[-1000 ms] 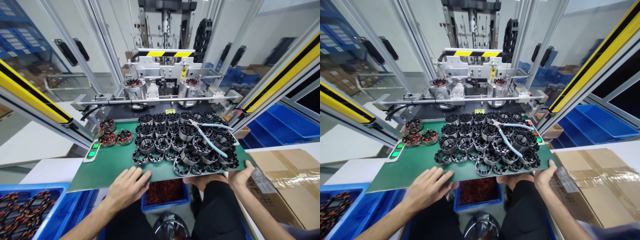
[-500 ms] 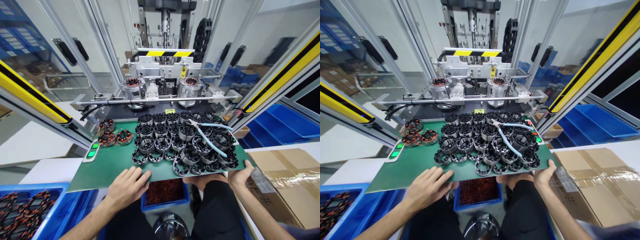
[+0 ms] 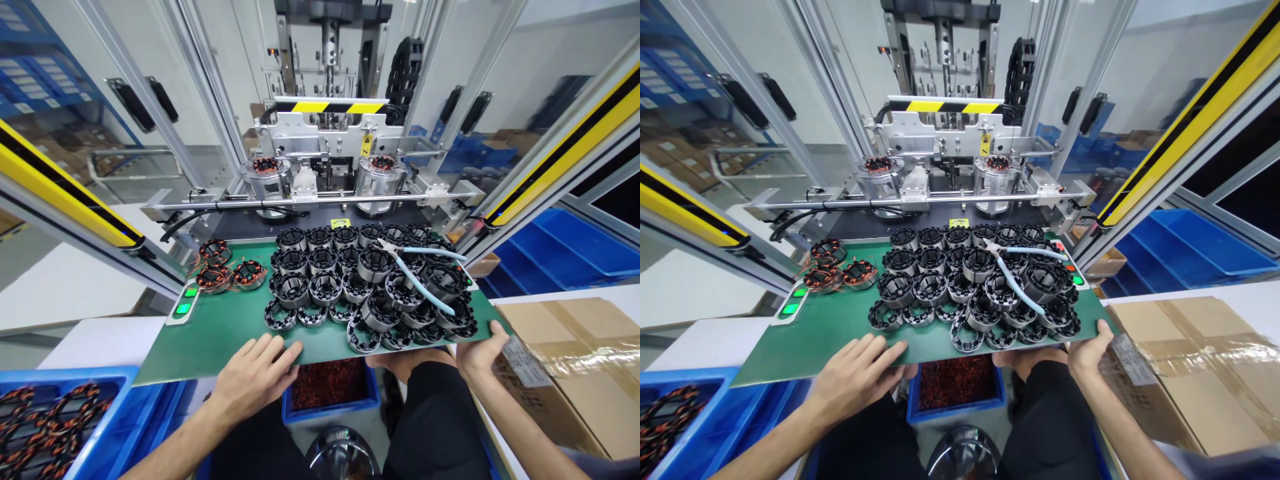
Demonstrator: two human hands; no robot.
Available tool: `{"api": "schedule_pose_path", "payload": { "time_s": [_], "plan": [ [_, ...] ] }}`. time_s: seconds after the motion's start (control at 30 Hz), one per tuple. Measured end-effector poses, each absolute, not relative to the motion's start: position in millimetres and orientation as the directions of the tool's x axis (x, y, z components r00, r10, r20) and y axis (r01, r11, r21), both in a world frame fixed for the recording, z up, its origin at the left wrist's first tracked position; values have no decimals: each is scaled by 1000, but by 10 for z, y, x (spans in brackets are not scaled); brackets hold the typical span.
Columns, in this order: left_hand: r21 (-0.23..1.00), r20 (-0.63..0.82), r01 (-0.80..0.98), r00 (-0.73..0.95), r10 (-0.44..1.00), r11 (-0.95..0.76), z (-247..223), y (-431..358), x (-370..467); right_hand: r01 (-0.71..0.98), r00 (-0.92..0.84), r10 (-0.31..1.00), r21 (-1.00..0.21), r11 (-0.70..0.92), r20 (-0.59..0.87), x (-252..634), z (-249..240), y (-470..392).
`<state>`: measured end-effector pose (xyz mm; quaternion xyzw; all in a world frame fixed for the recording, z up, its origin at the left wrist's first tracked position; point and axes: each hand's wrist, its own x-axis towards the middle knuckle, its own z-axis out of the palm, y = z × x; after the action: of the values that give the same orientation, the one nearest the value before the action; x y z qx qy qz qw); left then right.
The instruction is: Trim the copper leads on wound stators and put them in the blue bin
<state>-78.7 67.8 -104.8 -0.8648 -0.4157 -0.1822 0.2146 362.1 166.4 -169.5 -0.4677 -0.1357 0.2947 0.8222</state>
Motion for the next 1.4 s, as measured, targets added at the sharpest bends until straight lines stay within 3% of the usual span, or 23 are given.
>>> {"api": "schedule_pose_path", "payload": {
  "time_s": [1.4],
  "plan": [
    [-219,495,794,591,636,-567,-1049,682,-783,-316,809,588,-841,439,2,3633,-1712,1687]
  ]
}}
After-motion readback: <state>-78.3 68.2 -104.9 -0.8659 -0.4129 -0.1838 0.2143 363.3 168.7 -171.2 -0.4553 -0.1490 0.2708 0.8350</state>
